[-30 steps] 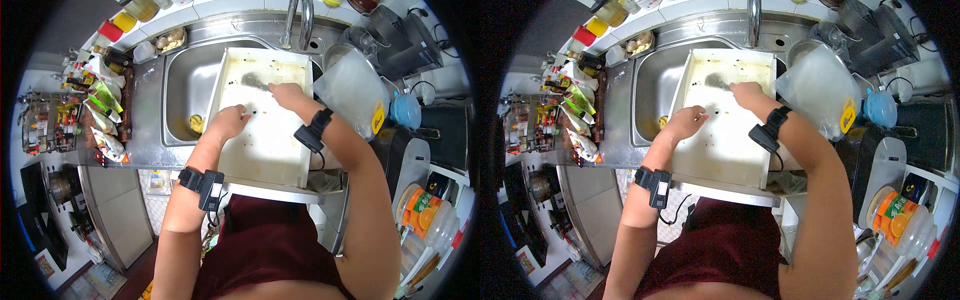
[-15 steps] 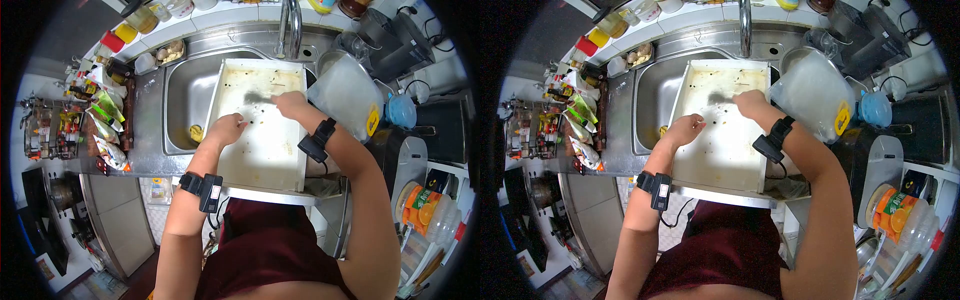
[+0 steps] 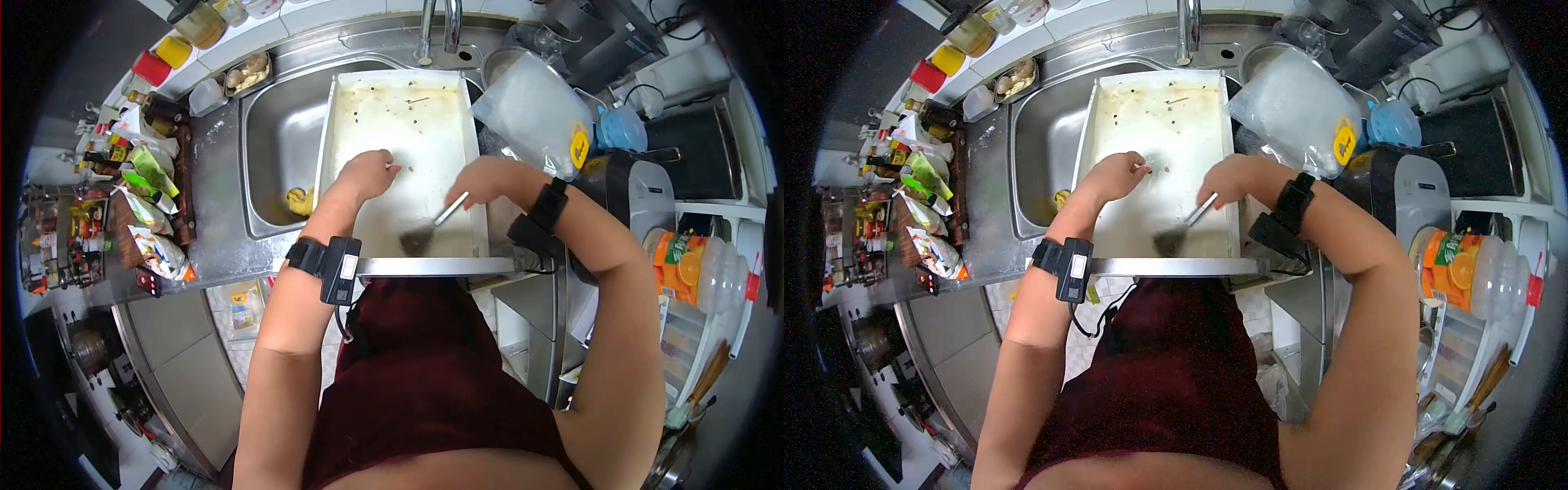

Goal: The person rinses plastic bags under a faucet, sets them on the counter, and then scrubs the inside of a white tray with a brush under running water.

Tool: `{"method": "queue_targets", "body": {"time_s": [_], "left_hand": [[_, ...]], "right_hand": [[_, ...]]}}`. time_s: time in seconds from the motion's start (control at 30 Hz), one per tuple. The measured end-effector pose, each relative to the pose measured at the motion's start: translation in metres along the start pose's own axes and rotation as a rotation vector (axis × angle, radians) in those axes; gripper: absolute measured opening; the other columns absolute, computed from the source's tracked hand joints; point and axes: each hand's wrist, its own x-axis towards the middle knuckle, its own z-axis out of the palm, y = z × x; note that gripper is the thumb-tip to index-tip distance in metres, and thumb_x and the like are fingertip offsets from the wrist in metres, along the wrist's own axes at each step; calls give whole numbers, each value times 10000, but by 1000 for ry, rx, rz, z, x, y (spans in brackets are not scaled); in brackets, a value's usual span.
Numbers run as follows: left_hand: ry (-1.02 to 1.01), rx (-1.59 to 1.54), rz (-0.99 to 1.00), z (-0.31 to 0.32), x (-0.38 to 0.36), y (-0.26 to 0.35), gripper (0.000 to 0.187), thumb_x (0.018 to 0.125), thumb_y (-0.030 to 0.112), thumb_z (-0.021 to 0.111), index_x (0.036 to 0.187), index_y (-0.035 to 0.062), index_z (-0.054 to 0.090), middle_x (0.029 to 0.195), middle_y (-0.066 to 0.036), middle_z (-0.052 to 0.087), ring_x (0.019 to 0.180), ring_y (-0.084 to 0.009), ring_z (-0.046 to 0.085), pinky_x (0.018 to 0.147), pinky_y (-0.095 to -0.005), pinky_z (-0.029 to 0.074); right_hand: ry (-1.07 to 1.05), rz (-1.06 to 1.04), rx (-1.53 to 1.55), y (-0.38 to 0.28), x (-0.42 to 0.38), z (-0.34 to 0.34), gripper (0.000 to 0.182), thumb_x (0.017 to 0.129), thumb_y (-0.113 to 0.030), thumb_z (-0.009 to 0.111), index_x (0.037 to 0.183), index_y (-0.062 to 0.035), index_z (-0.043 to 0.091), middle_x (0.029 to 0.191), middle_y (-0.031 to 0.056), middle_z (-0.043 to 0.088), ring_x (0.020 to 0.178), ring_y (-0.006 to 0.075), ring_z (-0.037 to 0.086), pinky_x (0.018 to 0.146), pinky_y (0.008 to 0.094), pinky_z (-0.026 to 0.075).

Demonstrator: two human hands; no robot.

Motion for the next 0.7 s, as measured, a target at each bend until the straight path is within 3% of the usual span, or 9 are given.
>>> {"method": "queue_targets", "body": {"time_s": [0.1,0.2,0.3,0.5,0.6,0.63,0.7], "left_hand": [[-31,35,26,-3,-6,10,319,847,312,522,977,38,621,942,-177,631,910,-332,591,806,-390,458],[-56,40,60,-2,-5,14,330,847,320,521,976,34,621,944,-175,631,912,-329,592,805,-395,459],[-60,59,91,-1,-5,18,334,847,326,523,975,33,621,953,-172,630,921,-324,591,803,-397,461],[-51,82,112,3,-5,21,327,849,327,528,980,42,623,999,-161,623,950,-315,587,804,-399,465],[-39,85,132,4,-8,23,322,852,324,527,979,44,624,1011,-157,621,956,-313,586,804,-398,467],[-33,89,143,5,-8,24,321,853,322,527,979,44,624,1011,-156,621,957,-314,586,804,-397,468],[-35,98,157,4,-9,25,317,854,320,527,980,45,623,1012,-154,621,958,-314,587,802,-395,470]], "right_hand": [[-126,163,-115,-29,-23,-25,297,724,-213,659,1019,-247,646,944,46,646,880,261,608,721,392,463],[-145,327,-356,-15,-23,-38,213,703,-190,659,910,-240,674,893,8,658,861,238,619,698,368,466],[0,643,-466,-12,-19,-50,176,713,-171,637,866,-248,680,879,-14,661,867,218,623,687,347,466],[72,687,-590,-43,-26,-52,150,752,-192,592,854,-231,694,892,-1,664,883,201,622,694,343,464],[-17,560,-205,-75,-43,-64,197,766,-165,570,915,-150,698,894,56,678,833,231,644,718,351,472],[-52,663,-180,-83,-38,-60,204,759,-191,584,922,-143,698,928,54,674,867,237,637,738,355,467],[-20,698,-346,-64,-28,-41,198,762,-186,587,920,-137,696,943,52,670,897,236,628,752,357,462]]}}
